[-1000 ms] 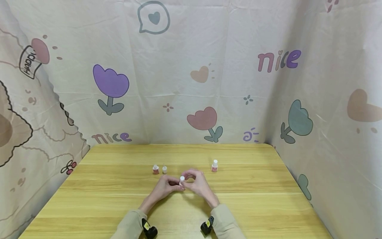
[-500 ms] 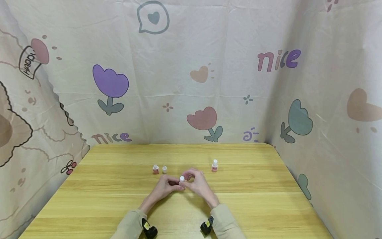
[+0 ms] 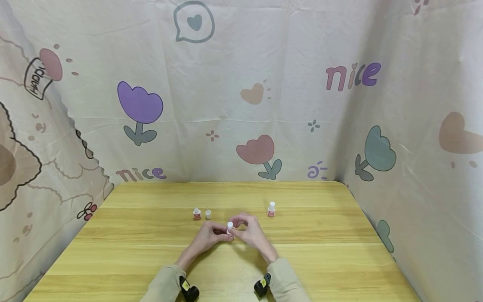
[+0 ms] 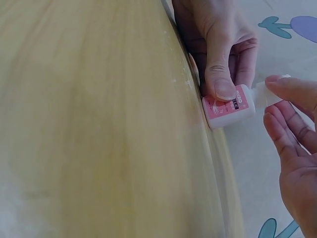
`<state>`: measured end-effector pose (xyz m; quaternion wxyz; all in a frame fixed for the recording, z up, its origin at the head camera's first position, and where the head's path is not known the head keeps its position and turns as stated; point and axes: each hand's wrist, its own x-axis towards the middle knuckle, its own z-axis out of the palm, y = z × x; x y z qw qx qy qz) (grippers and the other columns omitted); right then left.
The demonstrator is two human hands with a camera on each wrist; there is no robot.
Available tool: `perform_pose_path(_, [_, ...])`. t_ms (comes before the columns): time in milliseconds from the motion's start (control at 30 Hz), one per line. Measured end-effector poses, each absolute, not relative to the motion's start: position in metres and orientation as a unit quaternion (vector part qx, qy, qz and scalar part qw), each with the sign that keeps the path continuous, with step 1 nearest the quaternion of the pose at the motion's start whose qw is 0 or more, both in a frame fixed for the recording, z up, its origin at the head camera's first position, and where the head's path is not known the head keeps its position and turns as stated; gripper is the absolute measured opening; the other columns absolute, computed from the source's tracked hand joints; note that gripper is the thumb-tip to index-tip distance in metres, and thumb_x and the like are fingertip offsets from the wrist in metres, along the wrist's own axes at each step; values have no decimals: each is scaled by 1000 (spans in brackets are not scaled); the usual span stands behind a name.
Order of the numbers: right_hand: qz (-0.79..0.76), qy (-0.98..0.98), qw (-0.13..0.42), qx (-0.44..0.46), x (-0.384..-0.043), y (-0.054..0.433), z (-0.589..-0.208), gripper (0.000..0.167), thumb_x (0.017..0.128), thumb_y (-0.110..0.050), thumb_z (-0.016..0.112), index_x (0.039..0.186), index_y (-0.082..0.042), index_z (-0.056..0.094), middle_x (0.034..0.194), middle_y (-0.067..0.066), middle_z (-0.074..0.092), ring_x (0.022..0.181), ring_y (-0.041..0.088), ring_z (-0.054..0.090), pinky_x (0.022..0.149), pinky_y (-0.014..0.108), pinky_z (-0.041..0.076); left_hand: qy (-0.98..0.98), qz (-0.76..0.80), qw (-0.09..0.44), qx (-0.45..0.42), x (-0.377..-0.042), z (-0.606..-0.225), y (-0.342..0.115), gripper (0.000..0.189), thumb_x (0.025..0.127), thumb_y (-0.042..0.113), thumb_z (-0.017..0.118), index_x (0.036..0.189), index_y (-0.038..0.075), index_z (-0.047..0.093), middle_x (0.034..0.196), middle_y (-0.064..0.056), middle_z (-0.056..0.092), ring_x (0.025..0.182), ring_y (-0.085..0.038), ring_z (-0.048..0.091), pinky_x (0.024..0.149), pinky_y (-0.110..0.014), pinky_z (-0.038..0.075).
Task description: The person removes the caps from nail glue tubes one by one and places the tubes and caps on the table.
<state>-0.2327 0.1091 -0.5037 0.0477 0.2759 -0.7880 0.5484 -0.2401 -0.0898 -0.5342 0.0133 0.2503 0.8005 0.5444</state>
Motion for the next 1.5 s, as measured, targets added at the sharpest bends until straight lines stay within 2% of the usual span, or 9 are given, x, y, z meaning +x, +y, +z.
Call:
perform_pose_path(167, [549, -787, 52, 277, -226, 106, -494, 23, 82, 11, 73, 105, 10, 68, 100, 26, 71, 88, 39, 65, 89, 49, 57, 799, 546, 15, 250, -240, -534, -89, 15, 82, 17, 83, 96, 11, 81, 89, -8, 80, 75, 0, 69, 69, -17, 55])
perform_pose_path(300, [556, -781, 55, 279, -223, 106, -489, 24, 83, 12, 72, 107, 14, 66, 100, 30, 70, 89, 45, 64, 89, 51, 57, 800, 545, 15, 251, -240, -533, -89, 17, 82, 16, 83, 98, 10, 81, 89, -8, 80, 76, -1, 70, 70, -18, 56])
perform_pose_path(400, [557, -781, 64, 275, -225, 106, -492, 25, 83, 11, 73, 107, 12, 67, 99, 28, 70, 88, 42, 65, 89, 49, 57, 801, 543, 15, 252, -240, -533, -90, 17, 82, 17, 82, 98, 10, 81, 90, -7, 80, 78, -2, 71, 71, -18, 56])
perform_pose_path(633, [567, -772, 81, 276, -231, 109, -501, 28, 82, 4, 78, 109, 7, 70, 97, 20, 73, 86, 23, 68, 87, 36, 59, 800, 544, 16, 254, -240, -533, -90, 18, 84, 16, 81, 100, 9, 81, 91, -8, 80, 79, -4, 72, 72, -19, 57])
perform_pose_path(867, [577, -765, 83, 273, -231, 110, -500, 29, 82, 2, 79, 109, 5, 70, 97, 21, 72, 85, 15, 67, 89, 32, 57, 802, 542, 17, 250, -240, -533, -90, 17, 83, 16, 82, 99, 9, 81, 91, -8, 80, 77, 0, 70, 71, -18, 56])
perform_pose_path(1067, [591, -757, 80, 266, -231, 110, -498, 30, 82, 2, 78, 110, 6, 70, 98, 23, 72, 86, 6, 65, 90, 25, 55, 795, 551, 9, 254, -241, -534, -90, 17, 82, 16, 83, 97, 7, 81, 89, -11, 80, 77, -3, 69, 69, -18, 56])
perform_pose_path(1400, [604, -740, 89, 281, -232, 111, -499, 29, 83, 3, 77, 110, 10, 68, 97, 27, 71, 84, 2, 65, 87, 21, 54, 798, 550, 3, 246, -234, -526, -87, 16, 81, 4, 81, 96, -2, 79, 89, -19, 78, 78, -18, 72, 68, -18, 55])
perform_pose_path(1500, [605, -740, 90, 282, -232, 112, -500, 29, 83, 4, 77, 110, 10, 68, 97, 28, 71, 84, 3, 66, 87, 21, 54, 797, 552, 11, 247, -232, -521, -87, 15, 83, 4, 80, 96, -2, 79, 90, -19, 78, 79, -18, 72, 68, -18, 55])
